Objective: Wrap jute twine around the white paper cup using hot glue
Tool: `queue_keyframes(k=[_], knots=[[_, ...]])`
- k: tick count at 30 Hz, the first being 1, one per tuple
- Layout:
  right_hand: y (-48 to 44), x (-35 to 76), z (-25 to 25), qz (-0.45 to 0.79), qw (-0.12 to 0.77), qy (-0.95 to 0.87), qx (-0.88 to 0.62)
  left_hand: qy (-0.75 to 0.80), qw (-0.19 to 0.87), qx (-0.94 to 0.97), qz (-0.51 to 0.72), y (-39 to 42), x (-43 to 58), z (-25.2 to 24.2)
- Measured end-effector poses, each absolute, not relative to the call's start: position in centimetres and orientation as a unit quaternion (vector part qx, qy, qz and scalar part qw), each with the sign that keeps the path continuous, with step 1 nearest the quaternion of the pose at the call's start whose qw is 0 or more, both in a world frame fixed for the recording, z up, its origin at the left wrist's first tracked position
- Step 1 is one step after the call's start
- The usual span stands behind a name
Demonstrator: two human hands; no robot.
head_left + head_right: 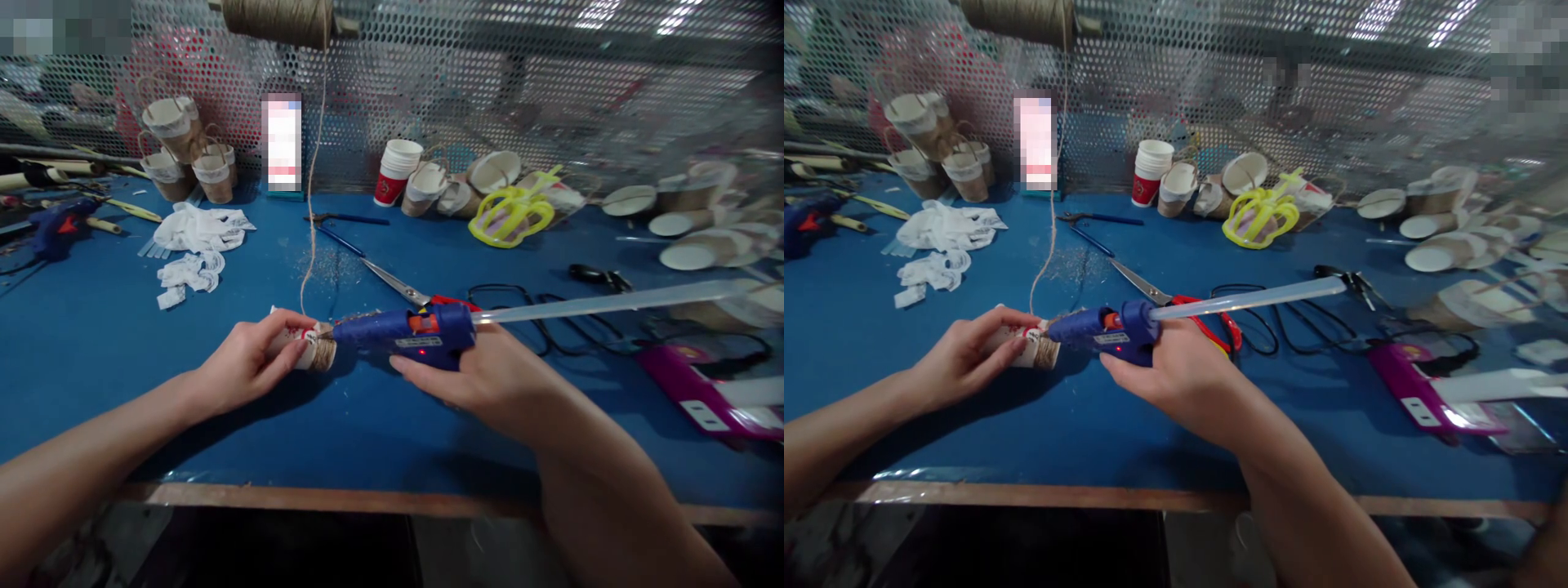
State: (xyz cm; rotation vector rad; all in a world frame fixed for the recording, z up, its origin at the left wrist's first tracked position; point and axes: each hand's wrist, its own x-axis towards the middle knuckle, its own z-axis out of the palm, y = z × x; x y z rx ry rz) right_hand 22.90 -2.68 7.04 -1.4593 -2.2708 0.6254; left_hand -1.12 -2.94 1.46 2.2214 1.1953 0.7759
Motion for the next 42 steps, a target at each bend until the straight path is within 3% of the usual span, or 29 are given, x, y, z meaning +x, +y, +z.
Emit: queue_keyframes(k=[42], knots=[[-2.07,23.17,7.62,0.372,0.124,-0.726,-0.565,0.377,0.209,0.852,0.298,-2.97,-1.24,1.13]])
